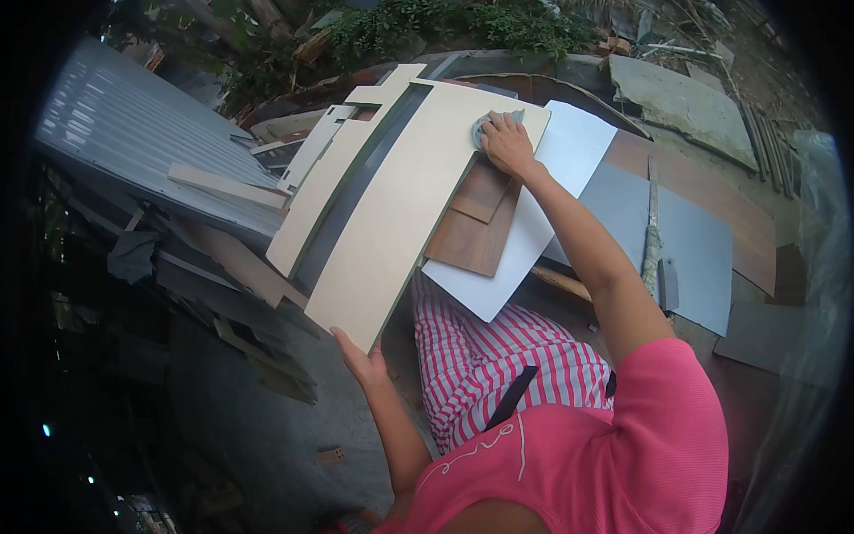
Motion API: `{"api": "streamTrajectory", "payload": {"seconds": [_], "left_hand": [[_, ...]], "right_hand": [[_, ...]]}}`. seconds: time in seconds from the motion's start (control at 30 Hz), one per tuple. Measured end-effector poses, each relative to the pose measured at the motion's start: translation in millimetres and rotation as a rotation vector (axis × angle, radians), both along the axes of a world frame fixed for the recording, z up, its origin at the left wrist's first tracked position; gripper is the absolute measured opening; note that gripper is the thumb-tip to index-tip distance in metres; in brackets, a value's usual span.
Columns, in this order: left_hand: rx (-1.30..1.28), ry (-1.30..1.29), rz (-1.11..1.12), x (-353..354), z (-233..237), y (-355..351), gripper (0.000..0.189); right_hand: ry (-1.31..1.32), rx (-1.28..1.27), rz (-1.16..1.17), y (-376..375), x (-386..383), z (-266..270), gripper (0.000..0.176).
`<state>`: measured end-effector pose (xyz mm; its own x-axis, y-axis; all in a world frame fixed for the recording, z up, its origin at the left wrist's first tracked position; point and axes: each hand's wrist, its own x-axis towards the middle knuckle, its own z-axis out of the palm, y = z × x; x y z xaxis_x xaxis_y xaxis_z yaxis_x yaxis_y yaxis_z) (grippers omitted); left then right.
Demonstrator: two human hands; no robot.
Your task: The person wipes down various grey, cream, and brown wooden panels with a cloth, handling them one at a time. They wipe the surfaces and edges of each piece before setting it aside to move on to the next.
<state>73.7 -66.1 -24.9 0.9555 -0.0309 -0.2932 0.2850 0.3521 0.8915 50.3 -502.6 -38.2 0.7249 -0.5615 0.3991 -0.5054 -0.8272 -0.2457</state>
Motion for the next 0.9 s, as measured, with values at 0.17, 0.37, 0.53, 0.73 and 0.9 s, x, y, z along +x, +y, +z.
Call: {"api": "streamTrajectory", "payload": {"seconds": [0.17,0.37,0.53,0.73,0.9], "left_hand": [[0.016,-0.002,0.014,0,3,-1,0.068],[0.017,0.012,0.017,4,1,1,0.067],[-0.016,0.006,0.004,3,3,-1,0.065],[-0.003,0.004,0.012,8,-5,1,0.062],[0.013,-0.019,0.005,7,-4,0,0.063]], "right_hand": [[-0.105,-0.049,-0.319,-69,-14,-25,0.034],[-0.151,0.152,-0.387,-88,-51,-3,0.022],[-0.326,0.191,-0.370,-77,-59,26,0.032],[-0.172,0.087,-0.113,-20,5,-2,0.038],[-0.271,-0.042,0.113,78,65,0,0.033]]}}
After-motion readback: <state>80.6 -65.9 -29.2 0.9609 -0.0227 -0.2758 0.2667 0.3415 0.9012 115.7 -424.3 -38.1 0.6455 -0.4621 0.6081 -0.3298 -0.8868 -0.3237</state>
